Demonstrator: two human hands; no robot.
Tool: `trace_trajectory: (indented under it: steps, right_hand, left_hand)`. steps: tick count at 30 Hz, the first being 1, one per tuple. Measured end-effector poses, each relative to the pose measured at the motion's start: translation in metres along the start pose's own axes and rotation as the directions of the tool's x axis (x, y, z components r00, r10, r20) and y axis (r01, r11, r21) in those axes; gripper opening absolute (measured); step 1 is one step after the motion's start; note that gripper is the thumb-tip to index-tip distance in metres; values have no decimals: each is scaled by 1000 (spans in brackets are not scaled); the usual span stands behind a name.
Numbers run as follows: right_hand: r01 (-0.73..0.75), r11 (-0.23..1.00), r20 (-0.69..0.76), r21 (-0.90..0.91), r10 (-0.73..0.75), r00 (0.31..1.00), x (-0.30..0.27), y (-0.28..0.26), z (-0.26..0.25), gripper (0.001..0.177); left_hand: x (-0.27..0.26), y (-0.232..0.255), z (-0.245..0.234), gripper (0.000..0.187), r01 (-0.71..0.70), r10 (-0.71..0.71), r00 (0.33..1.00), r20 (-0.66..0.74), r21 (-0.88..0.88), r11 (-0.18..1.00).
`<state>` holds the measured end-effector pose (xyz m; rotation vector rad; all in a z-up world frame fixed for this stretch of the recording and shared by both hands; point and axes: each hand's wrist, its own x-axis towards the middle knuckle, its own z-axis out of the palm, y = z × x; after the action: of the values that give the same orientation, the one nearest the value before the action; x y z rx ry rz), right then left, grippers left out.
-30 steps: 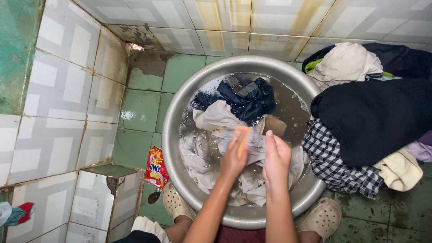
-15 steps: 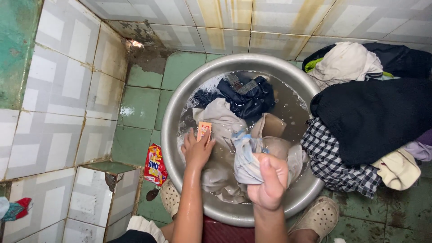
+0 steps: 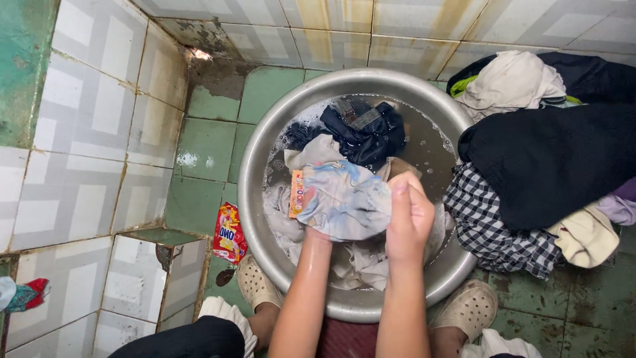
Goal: Hand washing clothes and undergarments in a basin with soap and a brush.
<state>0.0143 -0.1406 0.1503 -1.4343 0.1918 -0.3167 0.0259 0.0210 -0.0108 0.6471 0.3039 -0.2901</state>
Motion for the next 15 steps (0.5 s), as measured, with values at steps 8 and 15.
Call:
trace_trajectory:
  steps: [8, 15]
  right_hand:
    - [-540, 542, 372, 644, 396, 840, -2, 115, 9, 66]
    - [-487, 209, 436, 848, 248, 865, -1, 109, 27, 106]
  left_hand:
    - [-16, 54, 117, 36, -422, 163, 897, 411, 687, 591]
    - [-31, 135, 234, 61, -361, -403, 891, 211, 867, -344]
